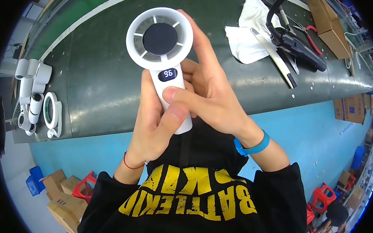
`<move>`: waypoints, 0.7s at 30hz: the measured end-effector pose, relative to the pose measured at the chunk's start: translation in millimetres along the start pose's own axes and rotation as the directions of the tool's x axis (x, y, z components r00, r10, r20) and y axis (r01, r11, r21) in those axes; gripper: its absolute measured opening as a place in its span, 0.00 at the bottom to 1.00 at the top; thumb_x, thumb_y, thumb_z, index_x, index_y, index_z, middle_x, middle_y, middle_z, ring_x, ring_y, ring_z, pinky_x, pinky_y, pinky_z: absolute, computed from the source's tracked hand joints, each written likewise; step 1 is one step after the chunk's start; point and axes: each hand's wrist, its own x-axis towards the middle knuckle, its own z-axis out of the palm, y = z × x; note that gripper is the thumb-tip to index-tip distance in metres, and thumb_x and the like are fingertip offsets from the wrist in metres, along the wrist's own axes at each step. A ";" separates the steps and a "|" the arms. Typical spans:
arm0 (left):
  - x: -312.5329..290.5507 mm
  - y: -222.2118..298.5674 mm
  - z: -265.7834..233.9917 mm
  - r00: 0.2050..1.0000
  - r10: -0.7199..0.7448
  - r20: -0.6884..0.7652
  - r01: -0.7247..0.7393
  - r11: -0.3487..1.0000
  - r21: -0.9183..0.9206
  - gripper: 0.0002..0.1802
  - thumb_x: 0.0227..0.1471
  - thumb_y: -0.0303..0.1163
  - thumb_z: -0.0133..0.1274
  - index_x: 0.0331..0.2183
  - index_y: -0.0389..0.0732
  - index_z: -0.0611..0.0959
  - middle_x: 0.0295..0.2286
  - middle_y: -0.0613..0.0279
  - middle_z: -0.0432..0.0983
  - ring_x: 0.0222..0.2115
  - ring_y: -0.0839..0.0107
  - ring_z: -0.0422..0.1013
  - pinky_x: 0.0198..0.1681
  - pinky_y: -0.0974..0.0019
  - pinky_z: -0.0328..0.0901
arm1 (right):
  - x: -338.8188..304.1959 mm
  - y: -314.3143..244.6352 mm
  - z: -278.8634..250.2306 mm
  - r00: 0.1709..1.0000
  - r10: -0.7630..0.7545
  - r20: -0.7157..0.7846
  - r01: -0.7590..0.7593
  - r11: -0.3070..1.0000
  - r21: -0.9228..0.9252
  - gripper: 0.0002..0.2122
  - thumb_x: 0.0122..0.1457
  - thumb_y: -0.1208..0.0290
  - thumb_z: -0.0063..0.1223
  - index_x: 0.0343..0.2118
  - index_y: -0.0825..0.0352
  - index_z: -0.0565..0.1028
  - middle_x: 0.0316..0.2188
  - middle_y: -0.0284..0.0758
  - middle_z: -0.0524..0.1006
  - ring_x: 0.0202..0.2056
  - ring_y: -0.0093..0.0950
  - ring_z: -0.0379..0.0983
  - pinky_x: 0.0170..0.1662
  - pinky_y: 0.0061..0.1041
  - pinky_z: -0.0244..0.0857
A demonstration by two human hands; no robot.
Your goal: Assembling handheld portable fans, including installing internal components like batteries and circuit boards, and securing the housing with an electric screwdriver.
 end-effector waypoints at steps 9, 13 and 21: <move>6.2 -2.1 -3.9 0.996 0.069 0.052 -0.071 0.997 0.043 0.42 0.56 0.39 0.52 0.59 0.31 0.48 0.47 0.43 0.66 0.47 0.54 0.70 0.49 0.58 0.64 | 2.6 4.2 3.3 0.997 -0.040 -0.069 0.040 0.999 -0.005 0.39 0.51 0.74 0.53 0.65 0.62 0.45 0.52 0.51 0.68 0.53 0.39 0.70 0.53 0.35 0.68; 4.7 0.1 -3.5 0.997 0.050 0.054 -0.052 0.998 0.039 0.42 0.56 0.38 0.53 0.59 0.31 0.47 0.48 0.43 0.66 0.48 0.54 0.69 0.50 0.58 0.63 | 1.5 0.4 1.2 0.999 0.016 -0.034 -0.017 1.000 -0.015 0.40 0.51 0.73 0.54 0.65 0.62 0.44 0.52 0.50 0.68 0.53 0.39 0.70 0.54 0.35 0.68; 3.5 0.4 -3.8 0.997 0.052 0.055 -0.051 0.999 -0.012 0.41 0.54 0.34 0.53 0.59 0.31 0.48 0.48 0.48 0.64 0.51 0.59 0.65 0.53 0.59 0.60 | -0.8 -5.4 4.7 0.997 0.069 -0.039 -0.067 0.997 0.045 0.42 0.53 0.73 0.53 0.67 0.62 0.40 0.55 0.51 0.66 0.57 0.37 0.66 0.58 0.33 0.61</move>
